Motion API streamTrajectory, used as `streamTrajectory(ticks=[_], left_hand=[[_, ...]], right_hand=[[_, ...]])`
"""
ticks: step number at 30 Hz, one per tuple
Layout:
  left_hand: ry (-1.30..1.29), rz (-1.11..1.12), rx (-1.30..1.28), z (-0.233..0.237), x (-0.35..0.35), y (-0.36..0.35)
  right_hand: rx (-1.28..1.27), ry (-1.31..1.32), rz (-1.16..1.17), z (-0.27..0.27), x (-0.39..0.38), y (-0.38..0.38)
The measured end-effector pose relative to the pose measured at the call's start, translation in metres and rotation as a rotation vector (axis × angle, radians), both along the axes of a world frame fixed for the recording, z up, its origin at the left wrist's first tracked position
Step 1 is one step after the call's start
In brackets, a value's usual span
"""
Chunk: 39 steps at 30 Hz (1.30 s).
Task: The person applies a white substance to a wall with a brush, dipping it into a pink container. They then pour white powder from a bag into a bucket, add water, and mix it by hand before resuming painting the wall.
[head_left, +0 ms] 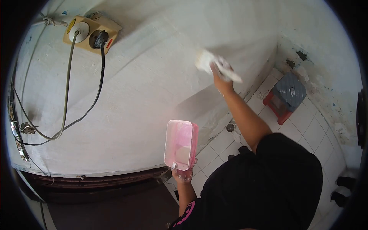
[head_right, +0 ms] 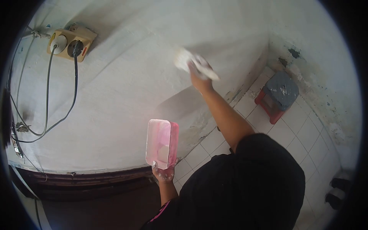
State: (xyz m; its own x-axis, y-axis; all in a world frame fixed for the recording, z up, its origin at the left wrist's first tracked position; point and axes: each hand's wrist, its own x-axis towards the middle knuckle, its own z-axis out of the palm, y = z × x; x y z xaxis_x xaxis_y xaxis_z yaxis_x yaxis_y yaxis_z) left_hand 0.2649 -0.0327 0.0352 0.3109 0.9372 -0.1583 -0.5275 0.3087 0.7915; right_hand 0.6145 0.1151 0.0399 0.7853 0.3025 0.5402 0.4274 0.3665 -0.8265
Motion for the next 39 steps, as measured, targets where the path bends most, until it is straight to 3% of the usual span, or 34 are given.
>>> streamTrajectory(ticks=[1, 2, 4, 7, 9, 11, 13, 14, 16, 18, 23, 28, 30, 32, 34, 38, 39], left_hand=[[0.051, 0.048, -0.034, 0.001, 0.006, -0.001], [0.041, 0.053, -0.029, 0.001, 0.005, -0.001], [0.042, 0.059, -0.067, -0.001, 0.002, -0.002], [0.023, 0.006, -0.054, 0.002, 0.006, -0.001], [0.040, -0.009, -0.062, 0.004, 0.014, -0.001], [0.057, -0.008, -0.067, 0.009, 0.020, -0.004], [0.052, -0.045, -0.023, 0.008, 0.028, -0.002], [0.052, -0.040, -0.022, 0.005, 0.033, 0.002], [0.139, -0.033, 0.011, -0.005, 0.042, 0.005], [0.014, -0.016, -0.009, -0.016, 0.055, 0.014], [0.101, -0.030, 0.114, -0.008, 0.095, 0.007], [-0.008, -0.117, 0.048, -0.010, 0.151, -0.005], [-0.050, -0.172, 0.018, -0.016, 0.172, -0.009], [-0.038, -0.270, -0.016, -0.022, 0.192, -0.012], [-0.072, -0.292, -0.016, -0.021, 0.202, -0.019], [-0.149, -0.388, -0.040, -0.018, 0.237, -0.022], [-0.142, -0.385, -0.037, -0.015, 0.254, -0.026]], right_hand=[[-0.102, 0.016, -0.097, -0.051, -0.002, -0.003], [-0.054, 0.415, 0.104, -0.082, -0.012, -0.011], [-0.243, 0.706, 0.220, -0.155, -0.012, -0.017], [-0.080, 0.704, 0.269, -0.127, -0.003, 0.001], [-0.062, 0.708, 0.263, 0.000, 0.013, -0.011], [0.242, 0.588, 0.269, 0.067, 0.032, -0.005], [0.341, 0.430, 0.295, 0.111, 0.054, -0.014], [0.423, 0.424, 0.324, 0.114, 0.063, -0.011], [0.460, 0.730, 0.501, 0.107, 0.073, -0.029], [0.314, 0.850, 0.657, 0.054, 0.088, -0.047], [-0.080, 0.985, 0.744, 0.017, 0.076, -0.159], [-0.173, 0.481, 0.637, 0.070, 0.103, -0.198], [-0.209, 0.410, 0.660, 0.083, 0.105, -0.206], [-0.231, -0.343, 0.703, 0.082, 0.115, -0.205], [-0.184, -0.728, 0.678, 0.093, 0.099, -0.206], [-0.446, -0.602, 0.912, 0.100, 0.121, -0.208], [-0.391, -0.660, 0.951, 0.097, 0.140, -0.204]])
